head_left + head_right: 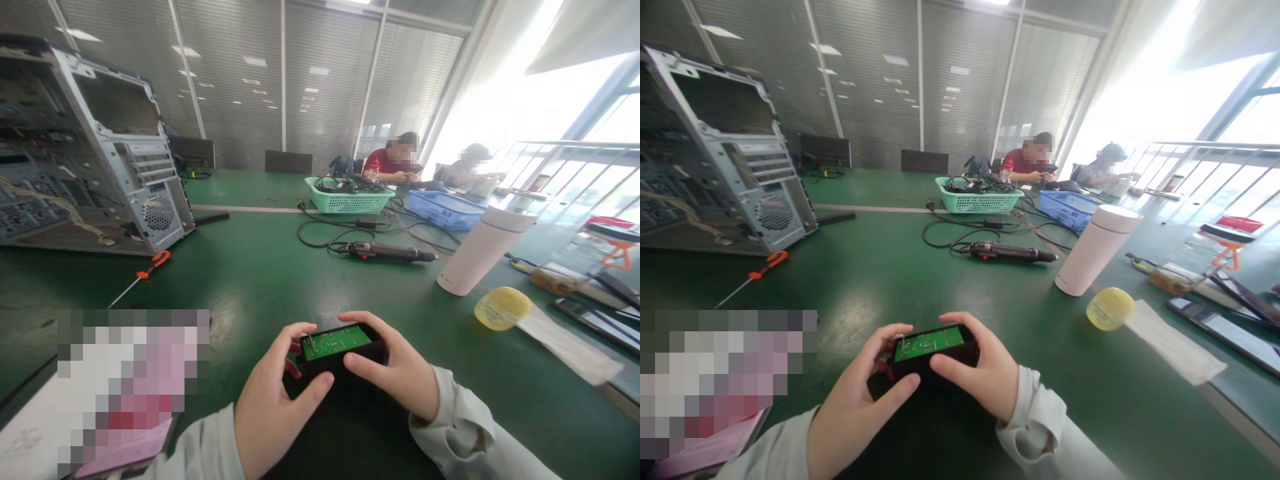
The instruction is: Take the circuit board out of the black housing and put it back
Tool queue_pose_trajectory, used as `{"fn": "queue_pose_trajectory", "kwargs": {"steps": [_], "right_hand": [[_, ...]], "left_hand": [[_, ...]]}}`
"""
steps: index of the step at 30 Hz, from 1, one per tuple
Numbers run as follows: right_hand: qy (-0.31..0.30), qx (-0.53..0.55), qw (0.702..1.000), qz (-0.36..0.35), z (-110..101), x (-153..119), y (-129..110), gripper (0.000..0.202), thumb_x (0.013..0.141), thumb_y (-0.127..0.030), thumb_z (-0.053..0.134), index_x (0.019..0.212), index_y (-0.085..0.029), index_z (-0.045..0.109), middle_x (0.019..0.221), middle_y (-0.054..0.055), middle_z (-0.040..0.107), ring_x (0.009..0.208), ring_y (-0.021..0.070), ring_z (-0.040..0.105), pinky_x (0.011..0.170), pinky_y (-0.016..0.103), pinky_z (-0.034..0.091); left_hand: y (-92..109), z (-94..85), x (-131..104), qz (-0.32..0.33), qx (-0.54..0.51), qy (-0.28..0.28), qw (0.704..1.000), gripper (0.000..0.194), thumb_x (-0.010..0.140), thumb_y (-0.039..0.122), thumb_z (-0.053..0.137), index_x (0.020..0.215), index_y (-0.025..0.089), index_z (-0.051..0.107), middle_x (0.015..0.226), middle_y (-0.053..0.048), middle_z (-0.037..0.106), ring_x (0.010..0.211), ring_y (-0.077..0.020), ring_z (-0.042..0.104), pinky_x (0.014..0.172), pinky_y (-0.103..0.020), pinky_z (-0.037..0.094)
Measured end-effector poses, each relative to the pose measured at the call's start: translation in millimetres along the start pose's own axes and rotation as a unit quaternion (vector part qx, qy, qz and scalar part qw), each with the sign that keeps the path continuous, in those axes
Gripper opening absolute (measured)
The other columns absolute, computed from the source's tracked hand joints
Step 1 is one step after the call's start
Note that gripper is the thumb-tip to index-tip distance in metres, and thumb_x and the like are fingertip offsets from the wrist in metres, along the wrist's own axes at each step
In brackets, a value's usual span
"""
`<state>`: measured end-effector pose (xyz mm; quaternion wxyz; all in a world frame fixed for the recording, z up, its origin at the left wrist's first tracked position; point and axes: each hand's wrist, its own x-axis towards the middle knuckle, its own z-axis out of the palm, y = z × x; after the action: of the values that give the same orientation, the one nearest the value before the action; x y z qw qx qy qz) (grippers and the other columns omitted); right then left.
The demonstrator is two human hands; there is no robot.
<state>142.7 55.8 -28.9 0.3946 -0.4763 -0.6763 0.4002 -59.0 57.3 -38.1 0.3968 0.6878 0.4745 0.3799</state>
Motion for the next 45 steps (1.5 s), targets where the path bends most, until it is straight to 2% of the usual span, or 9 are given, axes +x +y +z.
{"fn": "queue_pose_trajectory", "kwargs": {"steps": [3, 7, 14, 19, 25, 29, 38, 42, 45], "right_hand": [[-0.013, -0.055, 0.997, -0.047, -8, -1, -4, 0.048, 0.078, -0.041, 0.074, 0.118, -0.02, 0.057, 0.107, 0.005, 0.056, 0.098, 0.0254, 0.053, 0.088, 0.033, 0.043], [-0.056, -0.189, 0.976, -0.088, -15, 0, -12, 0.035, 0.079, -0.03, 0.075, 0.109, -0.021, 0.058, 0.1, 0.003, 0.054, 0.085, 0.0187, 0.056, 0.075, 0.027, 0.044], [-0.054, -0.288, 0.947, -0.128, -15, -2, -19, 0.031, 0.086, -0.032, 0.067, 0.111, -0.02, 0.053, 0.105, 0.003, 0.052, 0.089, 0.0169, 0.055, 0.075, 0.026, 0.045], [-0.054, -0.263, 0.957, -0.11, -16, -2, -18, 0.033, 0.08, -0.029, 0.07, 0.108, -0.02, 0.055, 0.101, 0.001, 0.054, 0.088, 0.0156, 0.056, 0.076, 0.024, 0.043], [-0.049, -0.176, 0.98, -0.074, -17, -1, -10, 0.04, 0.083, -0.049, 0.071, 0.104, -0.019, 0.058, 0.095, 0.001, 0.059, 0.083, 0.0162, 0.055, 0.072, 0.024, 0.04], [-0.04, -0.151, 0.987, -0.042, -14, 0, -9, 0.035, 0.084, -0.048, 0.066, 0.1, -0.017, 0.06, 0.088, 0.001, 0.059, 0.076, 0.0162, 0.054, 0.068, 0.024, 0.038], [-0.035, -0.073, 0.997, 0.0, -6, -1, -9, 0.038, 0.087, -0.052, 0.056, 0.09, -0.015, 0.06, 0.076, 0.001, 0.057, 0.068, 0.0159, 0.05, 0.061, 0.023, 0.035], [-0.046, -0.049, 0.997, 0.024, -2, -1, -7, 0.048, 0.089, -0.059, 0.046, 0.083, -0.014, 0.059, 0.07, 0.002, 0.05, 0.063, 0.015, 0.045, 0.056, 0.023, 0.032], [-0.073, -0.026, 0.996, 0.034, 1, -1, -4, 0.055, 0.087, -0.067, 0.049, 0.081, -0.013, 0.061, 0.068, 0.002, 0.049, 0.062, 0.0148, 0.044, 0.054, 0.022, 0.032]], "left_hand": [[1, -1.1, -1, 0.04, 0.032, -0.008, 0.999, 0.035, 0.075, 0.025, 0.063, 0.11, 0.027, 0.056, 0.105, -0.003, 0.066, 0.092, -0.0262, 0.063, 0.08, -0.04, 0.052], [2, -2.4, -1, 0.105, 0.051, -0.006, 0.993, 0.033, 0.075, 0.015, 0.059, 0.105, 0.028, 0.056, 0.11, -0.002, 0.066, 0.103, -0.0246, 0.062, 0.088, -0.039, 0.049], [0, -1.8, 2, 0.061, -0.009, -0.007, 0.998, 0.027, 0.081, 0.023, 0.056, 0.107, 0.025, 0.059, 0.118, -0.006, 0.065, 0.114, -0.0267, 0.058, 0.092, -0.041, 0.048], [-5, -2.5, 5, 0.057, -0.04, -0.007, 0.998, 0.021, 0.081, 0.025, 0.057, 0.101, 0.024, 0.063, 0.113, -0.007, 0.065, 0.112, -0.0269, 0.059, 0.091, -0.041, 0.048], [-10, -3.5, 10, 0.041, -0.086, -0.029, 0.995, 0.018, 0.079, 0.029, 0.06, 0.094, 0.02, 0.066, 0.114, -0.011, 0.066, 0.121, -0.0304, 0.053, 0.105, -0.048, 0.037], [-8, -3.1, 11, -0.002, -0.129, -0.036, 0.991, 0.021, 0.08, 0.033, 0.059, 0.096, 0.02, 0.065, 0.114, -0.012, 0.068, 0.124, -0.031, 0.051, 0.105, -0.048, 0.036], [4, -3.4, 8, -0.057, -0.165, -0.044, 0.984, 0.022, 0.082, 0.039, 0.054, 0.088, 0.019, 0.06, 0.087, -0.005, 0.067, 0.084, -0.0228, 0.064, 0.078, -0.034, 0.048], [6, -4.3, 8, -0.056, -0.122, -0.054, 0.989, 0.021, 0.081, 0.04, 0.048, 0.079, 0.02, 0.056, 0.077, -0.002, 0.061, 0.074, -0.0206, 0.059, 0.07, -0.033, 0.046], [7, -3.9, 5, -0.025, -0.046, -0.079, 0.995, 0.023, 0.077, 0.037, 0.052, 0.09, 0.02, 0.061, 0.076, -0.001, 0.061, 0.073, -0.0214, 0.059, 0.069, -0.033, 0.044]]}}
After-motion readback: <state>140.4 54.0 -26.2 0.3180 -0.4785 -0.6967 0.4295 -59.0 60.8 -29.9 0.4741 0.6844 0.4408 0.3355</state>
